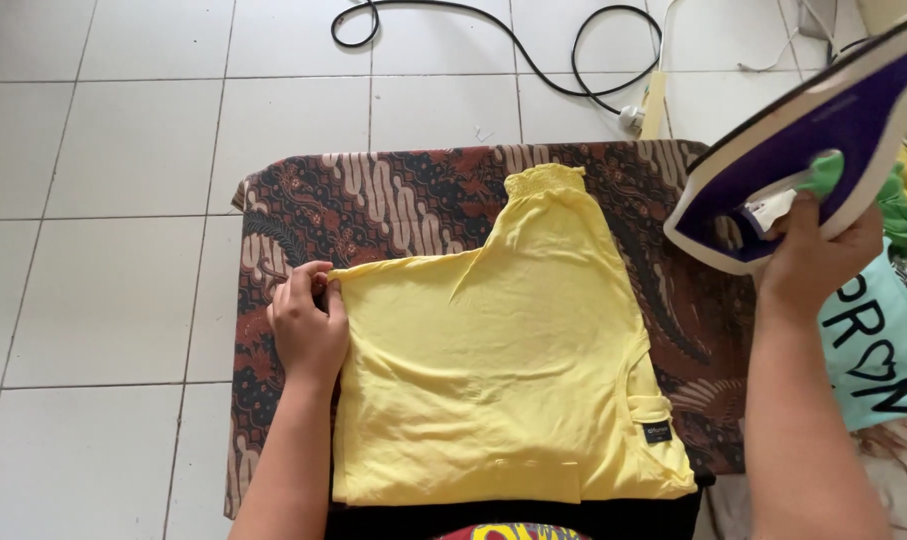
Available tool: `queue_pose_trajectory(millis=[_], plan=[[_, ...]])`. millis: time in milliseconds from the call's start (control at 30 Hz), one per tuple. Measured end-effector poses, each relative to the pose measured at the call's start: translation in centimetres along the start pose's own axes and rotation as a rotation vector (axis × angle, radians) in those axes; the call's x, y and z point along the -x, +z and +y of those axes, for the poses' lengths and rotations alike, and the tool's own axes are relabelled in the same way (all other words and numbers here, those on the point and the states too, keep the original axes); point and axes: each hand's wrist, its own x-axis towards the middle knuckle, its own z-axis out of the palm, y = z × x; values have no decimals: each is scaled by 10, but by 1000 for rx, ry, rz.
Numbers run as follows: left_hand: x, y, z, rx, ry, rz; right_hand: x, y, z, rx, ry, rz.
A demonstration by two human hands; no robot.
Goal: Ironing a yellow t-shirt on a low surface and then folding it into a compact square.
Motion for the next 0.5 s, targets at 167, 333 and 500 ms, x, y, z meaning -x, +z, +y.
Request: queue_pose_trajectory(millis=[167,333,500], plan=[[-1,0,0,-9,5,-1,23,7,7,-99,10,93],[0,0,2,-53,26,-13,46,-1,15,-151,61,86],[4,-19,13,-150,27,-155,63,-25,-10,253,72,-99]])
